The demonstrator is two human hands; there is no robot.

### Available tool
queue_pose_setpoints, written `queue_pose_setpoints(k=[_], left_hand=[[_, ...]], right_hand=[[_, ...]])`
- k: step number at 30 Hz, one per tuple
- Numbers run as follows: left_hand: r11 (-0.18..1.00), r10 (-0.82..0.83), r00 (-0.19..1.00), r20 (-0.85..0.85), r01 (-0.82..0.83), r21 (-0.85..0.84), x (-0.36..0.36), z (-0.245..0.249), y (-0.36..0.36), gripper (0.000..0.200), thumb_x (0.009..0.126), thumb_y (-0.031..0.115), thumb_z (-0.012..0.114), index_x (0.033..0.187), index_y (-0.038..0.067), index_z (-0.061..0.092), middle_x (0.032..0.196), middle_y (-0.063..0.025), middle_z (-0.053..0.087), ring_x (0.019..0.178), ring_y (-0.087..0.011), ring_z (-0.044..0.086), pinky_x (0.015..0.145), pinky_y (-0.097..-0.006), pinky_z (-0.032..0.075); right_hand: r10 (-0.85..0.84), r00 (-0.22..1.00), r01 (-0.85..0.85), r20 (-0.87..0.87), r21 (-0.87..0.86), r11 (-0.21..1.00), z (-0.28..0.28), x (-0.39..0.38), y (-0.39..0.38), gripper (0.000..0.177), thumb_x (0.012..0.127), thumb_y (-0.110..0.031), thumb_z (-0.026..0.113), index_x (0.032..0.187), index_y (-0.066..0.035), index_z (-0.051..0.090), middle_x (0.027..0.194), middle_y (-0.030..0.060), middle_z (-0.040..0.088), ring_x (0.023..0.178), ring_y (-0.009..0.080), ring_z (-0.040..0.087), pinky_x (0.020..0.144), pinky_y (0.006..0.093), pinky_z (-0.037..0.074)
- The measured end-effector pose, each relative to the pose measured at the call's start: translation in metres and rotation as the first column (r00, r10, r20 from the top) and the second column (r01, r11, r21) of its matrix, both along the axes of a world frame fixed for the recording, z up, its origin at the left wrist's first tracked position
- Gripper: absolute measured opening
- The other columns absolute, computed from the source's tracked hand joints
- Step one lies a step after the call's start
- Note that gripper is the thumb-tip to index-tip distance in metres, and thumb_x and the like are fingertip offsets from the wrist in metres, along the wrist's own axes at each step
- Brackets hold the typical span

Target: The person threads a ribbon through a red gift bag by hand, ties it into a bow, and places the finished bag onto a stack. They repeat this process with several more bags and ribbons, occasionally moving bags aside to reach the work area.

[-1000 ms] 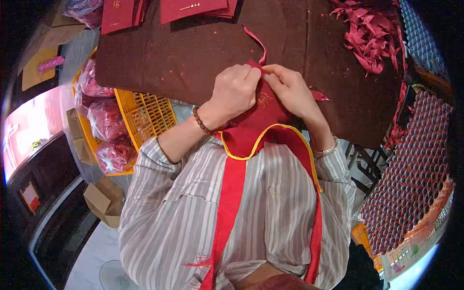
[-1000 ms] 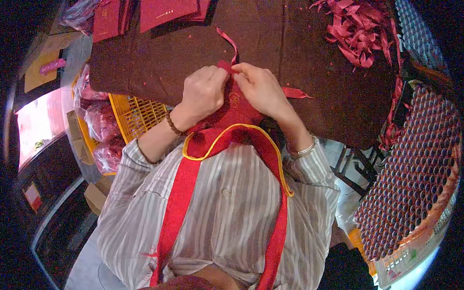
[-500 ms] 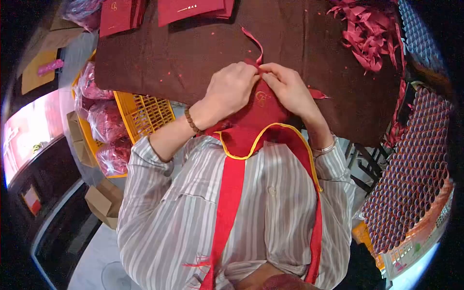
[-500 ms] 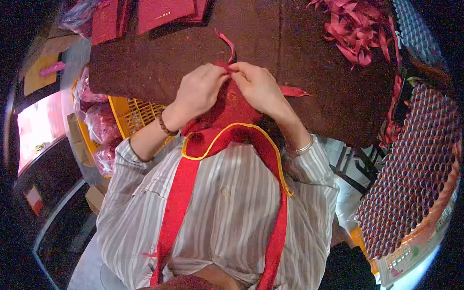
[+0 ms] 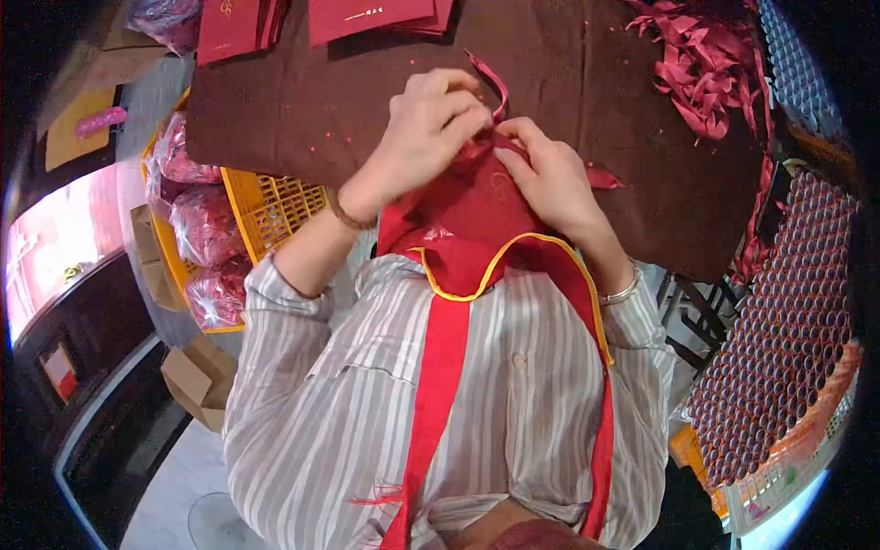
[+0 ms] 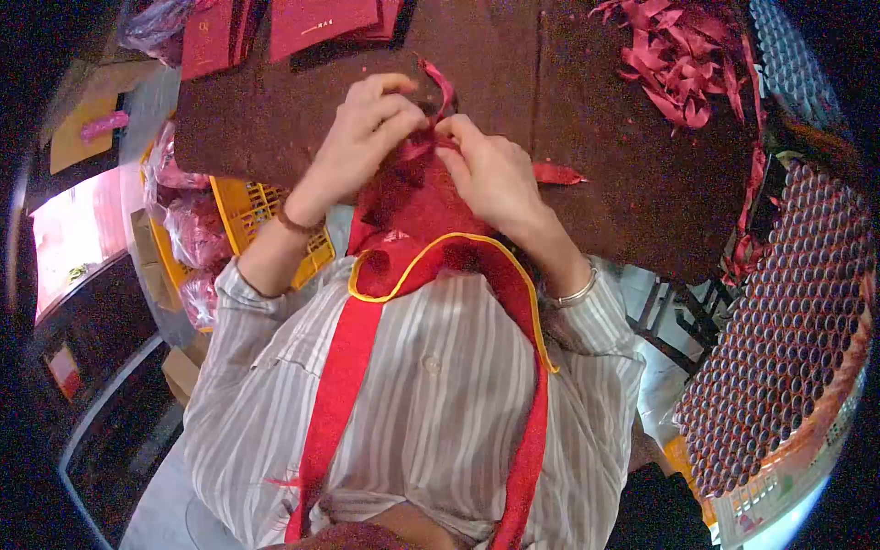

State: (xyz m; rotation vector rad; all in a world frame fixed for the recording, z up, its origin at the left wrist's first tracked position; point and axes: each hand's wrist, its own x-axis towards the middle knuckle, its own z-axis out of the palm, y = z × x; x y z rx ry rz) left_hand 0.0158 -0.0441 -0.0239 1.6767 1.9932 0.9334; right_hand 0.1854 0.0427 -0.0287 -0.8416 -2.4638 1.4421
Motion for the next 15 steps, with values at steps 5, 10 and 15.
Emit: queue_pose_setpoints(k=[5,10,15], left_hand=[[0.900,-0.193,0.966,0.174,0.245,-0.360,-0.015,0.010,0.016,0.022,0.085,0.025,0.052,0.091,0.008,0.065,0.126,-0.0114,0.047,0.123,-0.0290,0.035,0.102,-0.0434,0.025],[0.696,-0.427,0.902,0.060,0.370,-0.615,-0.024,0.028,0.042,0.026,0.084,0.030,0.052,0.092,0.010,0.065,0.122,-0.0079,0.049,0.124,-0.0271,0.033,0.098,-0.0551,0.023],[0.618,-0.583,0.801,0.135,0.545,-0.567,-0.032,0.024,0.046,0.027,0.076,0.029,0.054,0.080,0.005,0.066,0.086,-0.0038,0.058,0.083,-0.0230,0.053,0.070,-0.0406,0.039]], right_hand=[[-0.015,0.990,-0.005,0.139,0.144,0.990,0.009,-0.008,-0.010,0.023,0.084,-0.022,0.058,0.100,-0.007,0.050,0.083,0.0149,0.064,0.079,0.0360,0.061,0.066,0.0429,0.047],[0.045,0.997,-0.056,0.061,0.187,0.981,0.008,-0.006,-0.013,0.019,0.084,-0.021,0.058,0.095,-0.008,0.053,0.083,0.0134,0.065,0.078,0.0339,0.062,0.064,0.0407,0.047],[0.090,0.996,-0.084,-0.021,0.214,0.973,0.011,-0.004,-0.015,0.019,0.082,-0.018,0.062,0.095,-0.006,0.055,0.082,0.0131,0.065,0.076,0.0307,0.064,0.064,0.0365,0.049]])
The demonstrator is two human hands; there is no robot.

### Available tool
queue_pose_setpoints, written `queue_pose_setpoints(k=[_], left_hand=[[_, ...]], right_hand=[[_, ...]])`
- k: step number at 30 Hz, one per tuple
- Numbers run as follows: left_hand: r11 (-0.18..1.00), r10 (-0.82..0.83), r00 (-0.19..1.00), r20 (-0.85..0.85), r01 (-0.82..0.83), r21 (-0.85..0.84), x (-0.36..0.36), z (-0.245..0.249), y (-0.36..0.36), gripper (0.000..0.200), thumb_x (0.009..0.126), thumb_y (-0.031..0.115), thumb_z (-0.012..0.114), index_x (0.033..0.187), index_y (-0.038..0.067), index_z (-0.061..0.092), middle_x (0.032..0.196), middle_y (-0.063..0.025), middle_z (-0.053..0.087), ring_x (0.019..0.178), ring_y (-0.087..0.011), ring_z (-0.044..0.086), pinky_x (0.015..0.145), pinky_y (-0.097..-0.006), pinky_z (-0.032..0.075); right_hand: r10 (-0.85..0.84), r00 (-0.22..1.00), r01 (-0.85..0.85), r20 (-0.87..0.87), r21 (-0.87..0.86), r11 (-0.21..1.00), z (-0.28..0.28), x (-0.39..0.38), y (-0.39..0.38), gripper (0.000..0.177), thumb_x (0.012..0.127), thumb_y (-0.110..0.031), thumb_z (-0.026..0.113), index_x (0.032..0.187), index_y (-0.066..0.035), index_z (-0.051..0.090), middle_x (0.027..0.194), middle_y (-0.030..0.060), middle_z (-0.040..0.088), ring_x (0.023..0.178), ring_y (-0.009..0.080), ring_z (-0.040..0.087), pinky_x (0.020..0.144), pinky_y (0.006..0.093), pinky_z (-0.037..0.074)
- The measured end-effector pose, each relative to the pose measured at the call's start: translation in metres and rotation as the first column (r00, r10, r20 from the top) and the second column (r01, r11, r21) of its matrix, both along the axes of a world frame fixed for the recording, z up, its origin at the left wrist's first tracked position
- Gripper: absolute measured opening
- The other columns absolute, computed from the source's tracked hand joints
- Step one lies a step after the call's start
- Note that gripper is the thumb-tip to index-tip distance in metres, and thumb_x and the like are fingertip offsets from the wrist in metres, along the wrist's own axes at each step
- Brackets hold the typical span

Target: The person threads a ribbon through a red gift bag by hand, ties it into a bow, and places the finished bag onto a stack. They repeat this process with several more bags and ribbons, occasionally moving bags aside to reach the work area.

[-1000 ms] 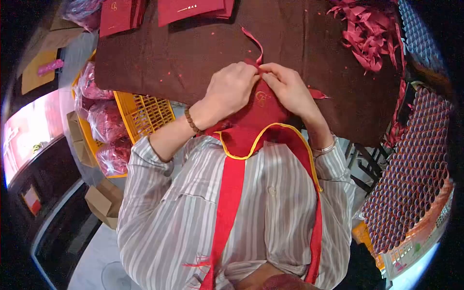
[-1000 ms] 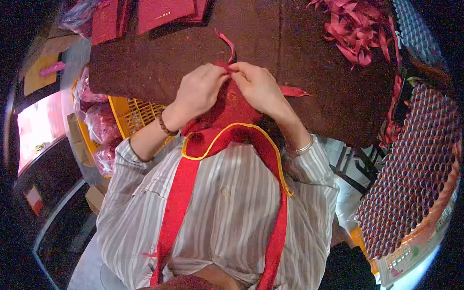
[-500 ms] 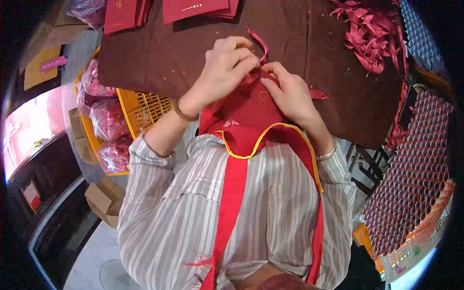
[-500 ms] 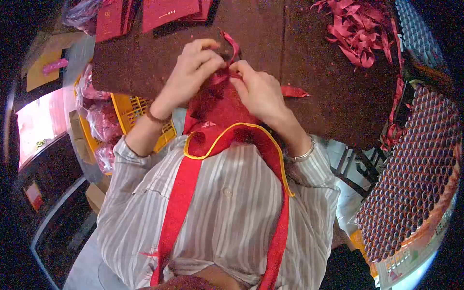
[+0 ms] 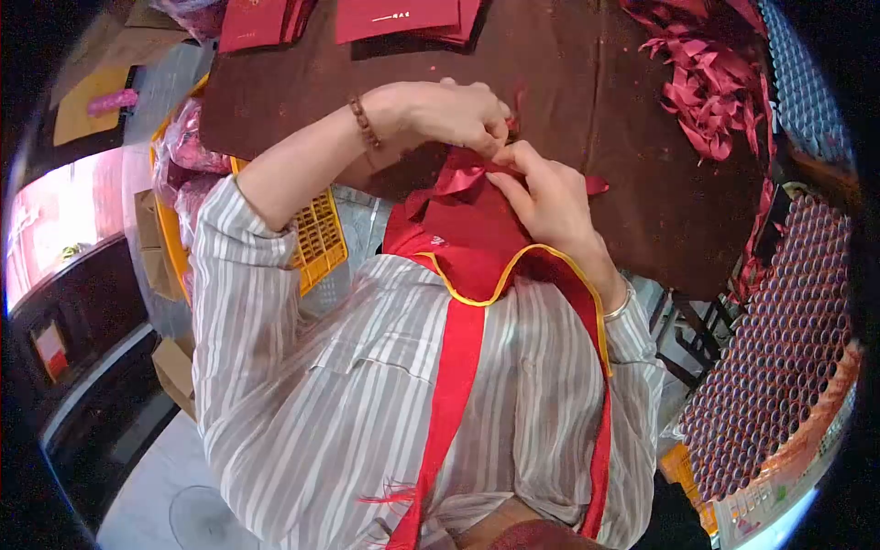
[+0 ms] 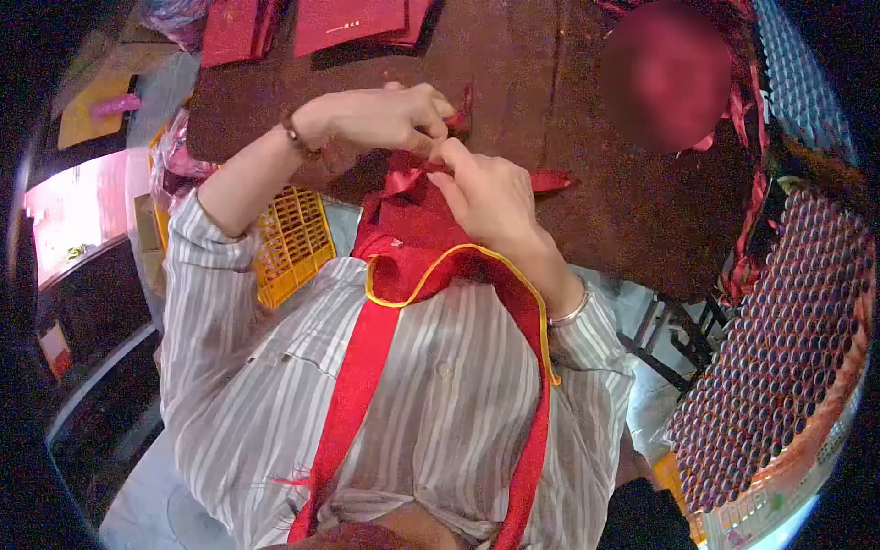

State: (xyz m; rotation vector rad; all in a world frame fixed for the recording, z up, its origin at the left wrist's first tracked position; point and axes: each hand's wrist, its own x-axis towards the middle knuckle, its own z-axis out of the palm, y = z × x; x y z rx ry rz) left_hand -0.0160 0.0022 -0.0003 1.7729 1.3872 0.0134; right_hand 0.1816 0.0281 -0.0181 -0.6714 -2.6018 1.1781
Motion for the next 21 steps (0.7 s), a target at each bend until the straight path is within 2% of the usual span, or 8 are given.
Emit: queue_pose_setpoints(k=[2,6,9,11,12,13,15,21], left_hand=[[0.997,-0.042,0.986,0.159,0.053,-0.064,-0.002,0.000,0.003,0.021,0.076,0.021,0.055,0.079,0.001,0.062,0.081,-0.0033,0.055,0.071,-0.0180,0.051,0.064,-0.0314,0.039],[0.995,0.025,0.936,0.352,0.010,-0.097,0.002,-0.023,-0.002,0.018,0.077,0.014,0.054,0.079,-0.002,0.061,0.082,-0.0025,0.054,0.070,-0.0139,0.050,0.062,-0.0301,0.038],[0.974,0.217,0.862,0.459,-0.158,-0.164,0.007,-0.029,-0.002,0.016,0.077,0.012,0.053,0.077,-0.003,0.060,0.078,-0.0009,0.055,0.070,-0.0106,0.049,0.061,-0.0280,0.038],[0.969,0.214,0.906,0.366,-0.151,-0.193,0.008,-0.020,0.004,0.022,0.083,0.020,0.052,0.078,0.000,0.058,0.085,-0.0108,0.053,0.087,-0.0227,0.049,0.079,-0.0316,0.038],[0.947,0.277,0.900,0.336,-0.198,-0.252,0.007,-0.020,0.007,0.022,0.085,0.019,0.051,0.080,-0.001,0.058,0.091,-0.0098,0.055,0.095,-0.0221,0.050,0.085,-0.0317,0.037],[0.948,0.277,0.900,0.337,-0.199,-0.249,0.005,-0.019,0.008,0.022,0.085,0.019,0.051,0.080,-0.001,0.058,0.091,-0.0098,0.055,0.095,-0.0221,0.050,0.085,-0.0317,0.037],[0.830,0.550,0.689,0.472,-0.514,-0.217,0.002,-0.020,0.006,0.022,0.088,0.019,0.050,0.082,0.000,0.059,0.105,-0.0117,0.056,0.107,-0.0217,0.048,0.093,-0.0314,0.035],[0.793,0.570,0.665,0.483,-0.599,-0.112,-0.009,-0.022,0.010,0.022,0.089,0.020,0.052,0.088,0.001,0.062,0.125,-0.0127,0.049,0.115,-0.0195,0.044,0.096,-0.0306,0.034]], right_hand=[[0.005,0.999,-0.006,-0.033,-0.035,0.999,0.005,0.001,-0.001,0.020,0.081,-0.016,0.062,0.096,-0.005,0.056,0.082,0.0136,0.065,0.076,0.0292,0.064,0.065,0.0349,0.049],[-0.027,0.996,0.009,-0.084,-0.204,0.979,0.008,0.003,0.001,0.020,0.081,-0.014,0.062,0.097,-0.002,0.059,0.081,0.0154,0.065,0.076,0.0253,0.066,0.065,0.0311,0.050],[0.083,0.992,-0.101,-0.093,-0.221,0.970,0.011,0.003,0.005,0.020,0.081,-0.013,0.062,0.098,-0.001,0.061,0.080,0.0162,0.065,0.073,0.0226,0.066,0.064,0.0293,0.049],[0.077,0.993,-0.097,-0.088,-0.253,0.963,0.013,0.002,0.004,0.020,0.082,-0.013,0.061,0.098,0.000,0.061,0.081,0.0159,0.065,0.072,0.0214,0.066,0.065,0.0287,0.048],[0.064,0.994,-0.085,-0.089,-0.260,0.962,0.012,0.002,0.005,0.021,0.083,-0.012,0.061,0.099,0.000,0.061,0.081,0.0156,0.065,0.073,0.0203,0.065,0.065,0.0283,0.048],[0.053,0.995,-0.075,-0.090,-0.267,0.961,0.011,0.002,0.005,0.021,0.083,-0.012,0.061,0.100,0.000,0.061,0.082,0.0152,0.065,0.073,0.0192,0.065,0.066,0.0279,0.048],[0.042,0.997,-0.060,-0.066,-0.302,0.951,0.015,0.001,0.007,0.021,0.083,-0.012,0.060,0.100,0.000,0.060,0.083,0.0151,0.066,0.075,0.0186,0.065,0.067,0.0278,0.048],[0.035,0.993,-0.067,-0.111,-0.303,0.951,-0.001,0.000,0.011,0.022,0.084,-0.012,0.060,0.101,0.001,0.059,0.086,0.0155,0.066,0.079,0.0198,0.065,0.069,0.0290,0.048]])
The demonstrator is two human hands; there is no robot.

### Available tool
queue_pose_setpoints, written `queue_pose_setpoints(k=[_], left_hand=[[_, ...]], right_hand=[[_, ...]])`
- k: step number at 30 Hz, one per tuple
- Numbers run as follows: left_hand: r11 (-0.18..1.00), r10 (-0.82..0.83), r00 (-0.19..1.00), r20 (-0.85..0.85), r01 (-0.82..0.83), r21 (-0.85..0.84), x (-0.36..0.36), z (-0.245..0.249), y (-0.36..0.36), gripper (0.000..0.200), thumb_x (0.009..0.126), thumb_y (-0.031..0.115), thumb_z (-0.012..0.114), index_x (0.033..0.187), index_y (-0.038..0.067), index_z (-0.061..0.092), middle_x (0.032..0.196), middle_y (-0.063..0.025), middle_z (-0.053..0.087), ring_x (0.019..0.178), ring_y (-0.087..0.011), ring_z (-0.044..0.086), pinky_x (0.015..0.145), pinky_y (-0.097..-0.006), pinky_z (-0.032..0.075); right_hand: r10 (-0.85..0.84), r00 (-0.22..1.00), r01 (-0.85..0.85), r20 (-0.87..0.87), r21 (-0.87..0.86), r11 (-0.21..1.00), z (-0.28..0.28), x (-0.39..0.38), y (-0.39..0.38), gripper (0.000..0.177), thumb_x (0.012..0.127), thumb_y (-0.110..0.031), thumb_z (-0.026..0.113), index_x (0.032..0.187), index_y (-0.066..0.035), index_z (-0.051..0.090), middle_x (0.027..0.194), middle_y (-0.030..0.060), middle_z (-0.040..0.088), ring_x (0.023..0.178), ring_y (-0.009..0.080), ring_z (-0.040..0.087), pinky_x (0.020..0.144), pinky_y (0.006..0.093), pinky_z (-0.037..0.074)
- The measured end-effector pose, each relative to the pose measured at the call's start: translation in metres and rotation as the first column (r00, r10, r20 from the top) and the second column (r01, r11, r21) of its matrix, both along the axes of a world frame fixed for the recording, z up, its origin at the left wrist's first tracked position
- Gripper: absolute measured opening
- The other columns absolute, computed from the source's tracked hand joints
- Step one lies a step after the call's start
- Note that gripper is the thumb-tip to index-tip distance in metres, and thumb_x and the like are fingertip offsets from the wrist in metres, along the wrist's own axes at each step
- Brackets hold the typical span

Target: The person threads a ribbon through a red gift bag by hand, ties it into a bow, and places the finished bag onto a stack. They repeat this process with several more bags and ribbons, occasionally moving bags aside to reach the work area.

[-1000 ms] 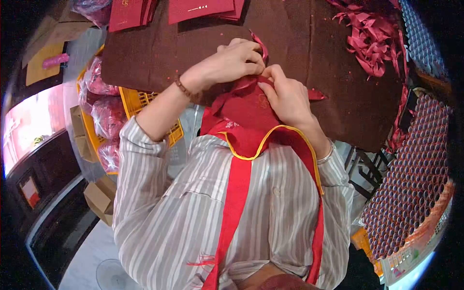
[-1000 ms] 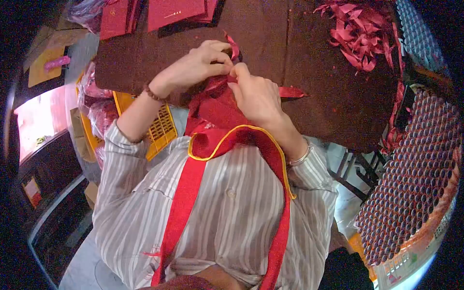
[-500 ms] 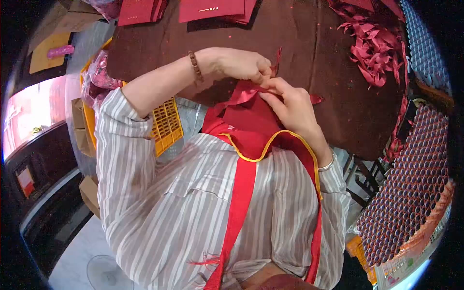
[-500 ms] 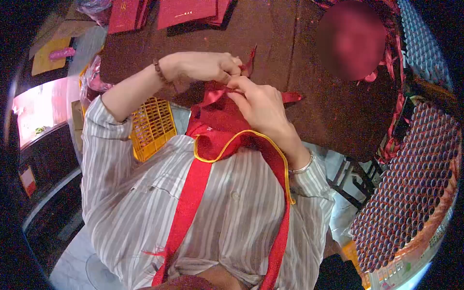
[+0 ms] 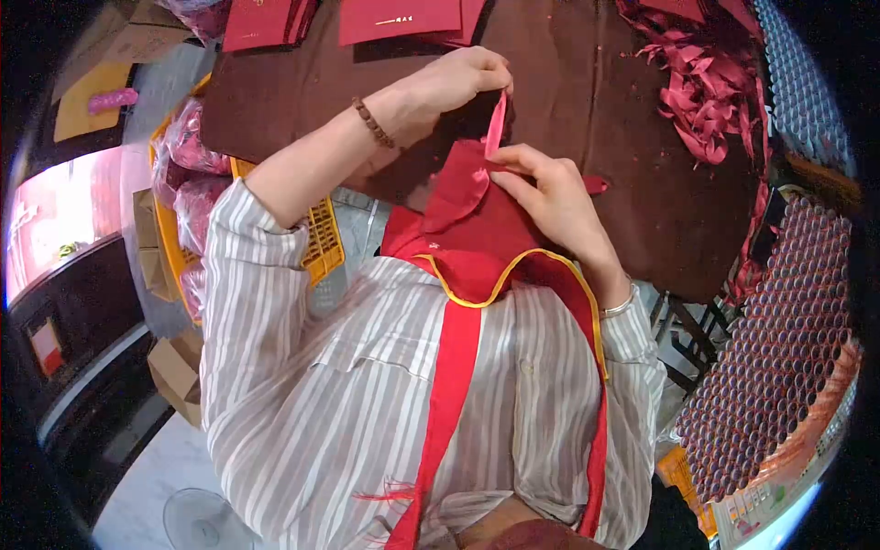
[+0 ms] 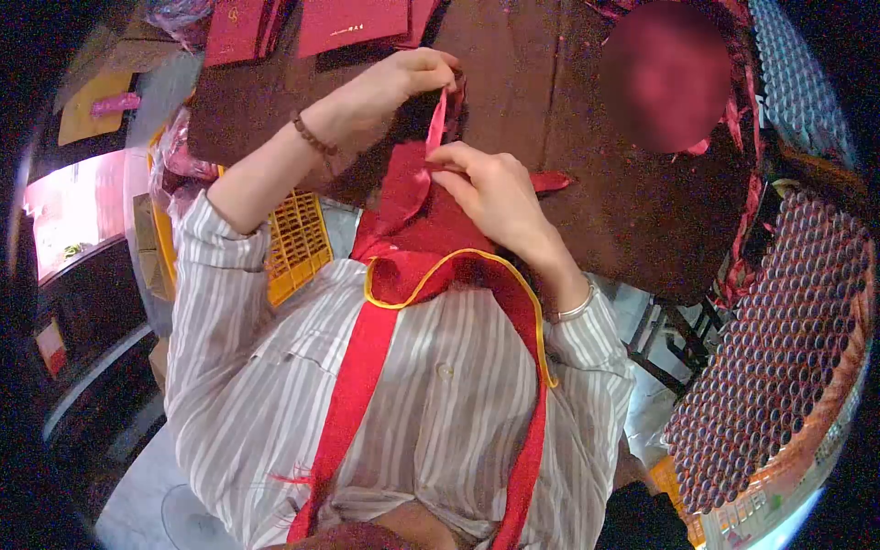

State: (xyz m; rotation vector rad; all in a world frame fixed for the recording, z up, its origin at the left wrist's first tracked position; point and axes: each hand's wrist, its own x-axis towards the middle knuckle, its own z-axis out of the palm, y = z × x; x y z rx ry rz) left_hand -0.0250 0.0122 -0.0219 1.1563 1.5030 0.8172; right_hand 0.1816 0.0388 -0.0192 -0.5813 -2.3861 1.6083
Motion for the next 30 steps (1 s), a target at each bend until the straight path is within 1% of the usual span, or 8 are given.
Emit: queue_pose_setpoints(k=[3,6,10,14,18,20,24,30], left_hand=[[0.998,0.066,0.998,0.008,-0.066,-0.004,0.000,-0.012,-0.010,0.019,0.089,0.018,0.052,0.093,0.001,0.060,0.119,-0.0105,0.051,0.110,-0.0188,0.047,0.093,-0.0285,0.036],[0.814,0.436,0.803,-0.406,-0.160,0.558,0.013,-0.013,-0.040,0.016,0.087,0.010,0.052,0.098,0.000,0.055,0.097,-0.0104,0.052,0.094,-0.0184,0.053,0.082,-0.0278,0.041],[0.977,0.065,0.888,-0.456,0.037,0.212,0.055,-0.001,-0.107,0.026,0.079,0.023,0.064,0.095,0.006,0.055,0.100,-0.0133,0.051,0.091,-0.0289,0.050,0.078,-0.0382,0.036],[0.937,0.184,0.695,-0.695,0.091,0.339,0.077,-0.015,-0.143,0.027,0.071,0.021,0.070,0.090,0.008,0.056,0.097,-0.0073,0.052,0.090,-0.0267,0.048,0.073,-0.0385,0.034],[0.907,0.244,0.674,-0.697,0.095,0.409,0.075,-0.008,-0.141,0.015,0.077,0.013,0.066,0.087,0.006,0.056,0.086,-0.0060,0.055,0.078,-0.0201,0.052,0.067,-0.0317,0.037],[0.913,0.377,0.925,-0.043,-0.379,-0.148,0.076,-0.001,-0.137,0.010,0.084,0.012,0.061,0.085,0.004,0.055,0.074,-0.0035,0.057,0.062,-0.0125,0.053,0.056,-0.0260,0.039],[0.874,0.485,0.736,0.473,-0.427,-0.232,0.074,0.005,-0.120,0.017,0.088,0.009,0.056,0.102,0.003,0.050,0.073,-0.0040,0.058,0.058,-0.0094,0.054,0.053,-0.0224,0.043],[0.891,0.383,0.535,0.753,-0.429,-0.149,0.086,0.020,-0.111,0.047,0.087,0.003,0.051,0.130,0.005,0.033,0.114,-0.0190,0.054,0.096,-0.0237,0.059,0.084,-0.0339,0.048]], right_hand=[[-0.028,1.000,0.026,0.013,0.085,0.996,-0.005,-0.001,0.002,0.020,0.084,-0.011,0.059,0.100,0.001,0.059,0.089,0.0151,0.065,0.081,0.0244,0.065,0.071,0.0310,0.048],[-0.063,0.996,0.079,-0.061,0.303,0.950,-0.013,0.005,0.008,0.018,0.084,-0.010,0.057,0.099,0.001,0.059,0.093,0.0146,0.064,0.082,0.0282,0.062,0.072,0.0323,0.048],[-0.292,0.953,0.300,-0.085,0.413,0.860,-0.008,0.033,0.018,0.016,0.085,-0.009,0.056,0.098,0.000,0.060,0.093,0.0131,0.061,0.080,0.0254,0.060,0.072,0.0298,0.047],[-0.453,0.892,0.452,0.011,-0.071,0.889,-0.008,0.059,0.007,0.018,0.089,-0.009,0.052,0.103,-0.001,0.060,0.085,0.0047,0.062,0.077,0.0111,0.058,0.070,0.0231,0.046],[-0.144,0.974,0.208,0.177,-0.432,0.877,0.000,0.054,-0.033,0.027,0.088,-0.011,0.056,0.112,-0.001,0.057,0.088,0.0043,0.064,0.073,0.0064,0.058,0.062,0.0208,0.045],[-0.004,0.995,0.045,0.101,-0.409,0.912,-0.012,0.046,-0.048,0.033,0.085,-0.014,0.060,0.115,-0.001,0.055,0.081,0.0039,0.064,0.067,0.0086,0.058,0.059,0.0247,0.048],[0.253,0.951,-0.068,0.179,-0.675,0.735,-0.011,0.020,-0.051,0.037,0.079,-0.011,0.068,0.112,-0.004,0.053,0.082,0.0034,0.060,0.062,0.0054,0.054,0.056,0.0213,0.044],[0.051,0.993,-0.118,-0.107,-0.932,0.343,-0.029,0.010,-0.068,0.046,0.076,-0.006,0.070,0.116,-0.007,0.047,0.094,0.0012,0.055,0.082,0.0066,0.055,0.067,0.0207,0.046]])
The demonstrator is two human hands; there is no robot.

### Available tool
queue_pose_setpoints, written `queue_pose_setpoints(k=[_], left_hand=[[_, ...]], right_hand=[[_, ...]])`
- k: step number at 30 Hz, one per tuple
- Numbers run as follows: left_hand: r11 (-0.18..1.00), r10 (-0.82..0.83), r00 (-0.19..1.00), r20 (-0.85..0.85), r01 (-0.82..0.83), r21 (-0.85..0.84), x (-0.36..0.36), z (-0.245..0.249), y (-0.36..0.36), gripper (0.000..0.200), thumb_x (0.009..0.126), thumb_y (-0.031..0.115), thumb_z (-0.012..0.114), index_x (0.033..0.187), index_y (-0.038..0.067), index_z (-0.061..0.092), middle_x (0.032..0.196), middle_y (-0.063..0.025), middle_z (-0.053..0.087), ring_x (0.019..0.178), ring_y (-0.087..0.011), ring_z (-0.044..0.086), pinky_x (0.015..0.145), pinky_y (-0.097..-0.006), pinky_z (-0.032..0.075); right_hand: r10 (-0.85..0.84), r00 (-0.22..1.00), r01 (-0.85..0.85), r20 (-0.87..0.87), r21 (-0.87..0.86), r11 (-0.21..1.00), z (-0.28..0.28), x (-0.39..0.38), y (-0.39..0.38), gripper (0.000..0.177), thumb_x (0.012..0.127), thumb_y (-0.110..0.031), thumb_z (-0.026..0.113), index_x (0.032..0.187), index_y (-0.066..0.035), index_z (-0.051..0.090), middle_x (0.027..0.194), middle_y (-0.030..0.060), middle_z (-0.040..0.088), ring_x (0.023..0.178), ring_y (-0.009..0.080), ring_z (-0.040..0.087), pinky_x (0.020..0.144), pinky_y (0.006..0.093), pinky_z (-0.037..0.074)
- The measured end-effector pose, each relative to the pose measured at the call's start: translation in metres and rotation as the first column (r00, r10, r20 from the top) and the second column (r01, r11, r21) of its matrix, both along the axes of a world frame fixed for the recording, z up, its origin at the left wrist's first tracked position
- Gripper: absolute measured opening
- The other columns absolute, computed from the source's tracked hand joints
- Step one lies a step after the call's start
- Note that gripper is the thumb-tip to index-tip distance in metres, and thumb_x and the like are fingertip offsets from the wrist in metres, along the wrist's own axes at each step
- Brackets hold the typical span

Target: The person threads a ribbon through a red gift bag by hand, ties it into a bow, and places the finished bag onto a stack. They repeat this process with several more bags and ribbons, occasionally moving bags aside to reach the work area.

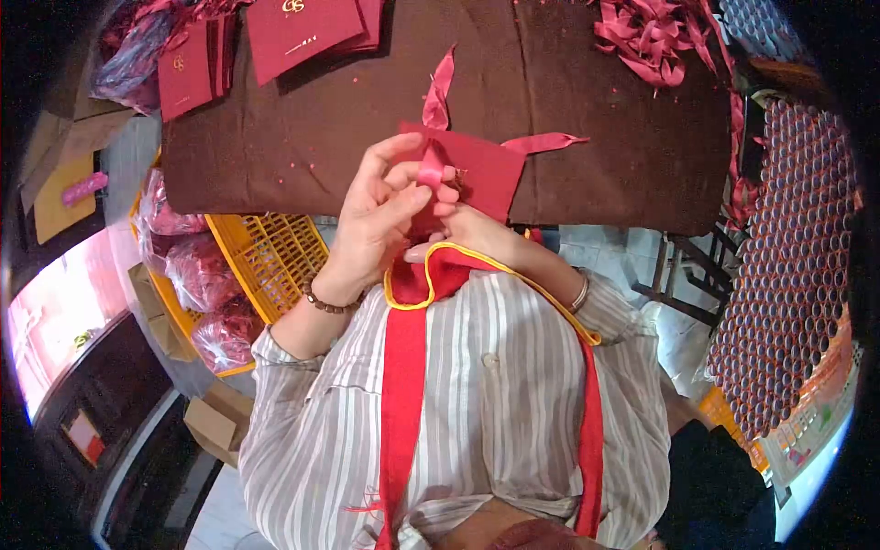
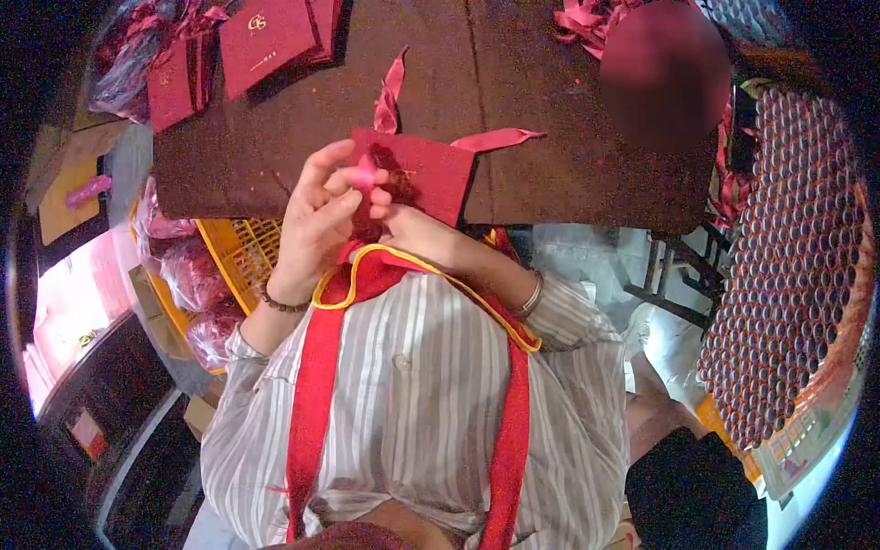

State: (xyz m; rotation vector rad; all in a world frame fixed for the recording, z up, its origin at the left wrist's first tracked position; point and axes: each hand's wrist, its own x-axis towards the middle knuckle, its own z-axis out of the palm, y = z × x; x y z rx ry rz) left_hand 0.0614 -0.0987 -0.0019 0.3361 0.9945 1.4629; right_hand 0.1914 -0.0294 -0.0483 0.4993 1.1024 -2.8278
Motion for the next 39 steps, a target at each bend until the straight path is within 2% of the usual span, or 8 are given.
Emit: queue_pose_setpoints(k=[3,12,16,18,23,32,36,39], left_hand=[[0.999,0.004,0.998,0.063,-0.007,0.044,0.005,0.011,0.007,0.056,0.084,0.005,0.054,0.133,0.004,0.029,0.120,-0.0203,0.050,0.103,-0.0258,0.056,0.089,-0.0376,0.046],[0.988,0.135,0.973,-0.188,-0.119,0.096,-0.034,0.001,-0.003,0.047,0.079,-0.005,0.047,0.125,-0.002,0.044,0.122,-0.0189,0.051,0.109,-0.0253,0.053,0.093,-0.0319,0.041],[0.990,-0.144,0.595,-0.790,0.084,-0.117,-0.031,-0.007,-0.012,0.028,0.077,-0.005,0.053,0.102,0.002,0.063,0.111,-0.0096,0.056,0.098,-0.0223,0.054,0.083,-0.0300,0.044],[0.955,-0.110,0.030,-0.994,0.280,-0.097,-0.023,-0.008,-0.009,0.026,0.076,-0.005,0.053,0.097,0.006,0.064,0.114,-0.0115,0.052,0.102,-0.0261,0.051,0.083,-0.0326,0.044],[0.924,0.041,-0.179,-0.983,0.382,-0.031,-0.018,-0.023,-0.004,0.051,0.067,-0.005,0.056,0.115,0.011,0.055,0.123,-0.0137,0.047,0.100,-0.0304,0.049,0.085,-0.0363,0.042],[0.976,0.085,-0.099,-0.991,0.210,0.062,-0.004,-0.037,0.002,0.052,0.072,-0.006,0.060,0.122,0.008,0.050,0.127,-0.0185,0.042,0.101,-0.0302,0.052,0.073,-0.0354,0.050],[0.995,0.101,-0.168,-0.981,-0.005,0.103,-0.017,-0.045,-0.004,0.053,0.075,0.008,0.062,0.125,0.004,0.044,0.124,-0.0169,0.045,0.110,-0.0326,0.045,0.093,-0.0408,0.034],[0.989,0.060,-0.062,-0.996,-0.131,0.068,-0.033,-0.055,-0.012,0.049,0.075,0.012,0.063,0.122,0.006,0.047,0.116,-0.0134,0.051,0.106,-0.0310,0.047,0.090,-0.0404,0.034]], right_hand=[[0.198,0.973,-0.230,0.123,0.371,0.900,-0.005,0.003,0.005,0.022,0.087,-0.013,0.059,0.106,-0.002,0.056,0.102,0.0002,0.057,0.089,0.0065,0.053,0.075,0.0228,0.044],[0.004,0.980,-0.074,0.197,0.351,0.933,0.021,0.044,0.028,0.019,0.089,-0.014,0.055,0.098,0.002,0.059,0.088,0.0055,0.062,0.084,0.0093,0.057,0.071,0.0216,0.043],[-0.160,0.987,0.126,0.008,0.577,0.807,0.026,0.064,0.035,0.020,0.087,-0.009,0.053,0.104,0.001,0.058,0.076,0.0011,0.057,0.070,0.0079,0.053,0.066,0.0210,0.041],[-0.198,0.949,0.097,0.245,0.372,0.923,0.039,0.073,0.038,0.024,0.087,-0.007,0.053,0.110,0.000,0.055,0.074,0.0016,0.055,0.066,0.0088,0.051,0.063,0.0212,0.040],[-0.326,0.946,0.323,0.006,0.106,0.940,0.024,0.100,0.038,0.018,0.086,-0.006,0.053,0.103,-0.001,0.056,0.077,0.0047,0.057,0.070,0.0097,0.054,0.063,0.0209,0.042],[-0.607,0.786,0.613,-0.115,0.268,0.743,0.022,0.131,0.045,0.023,0.081,-0.021,0.059,0.089,-0.003,0.049,0.080,0.0083,0.052,0.075,0.0188,0.049,0.071,0.0316,0.040],[-0.668,0.723,0.673,-0.178,0.399,0.623,0.019,0.142,0.053,0.023,0.082,-0.021,0.061,0.093,-0.004,0.049,0.087,0.0101,0.058,0.082,0.0202,0.055,0.075,0.0326,0.043],[-0.751,0.643,0.638,0.147,0.441,0.632,0.014,0.134,0.058,0.015,0.088,-0.008,0.054,0.102,-0.006,0.049,0.093,0.0100,0.061,0.076,0.0141,0.060,0.067,0.0236,0.046]])
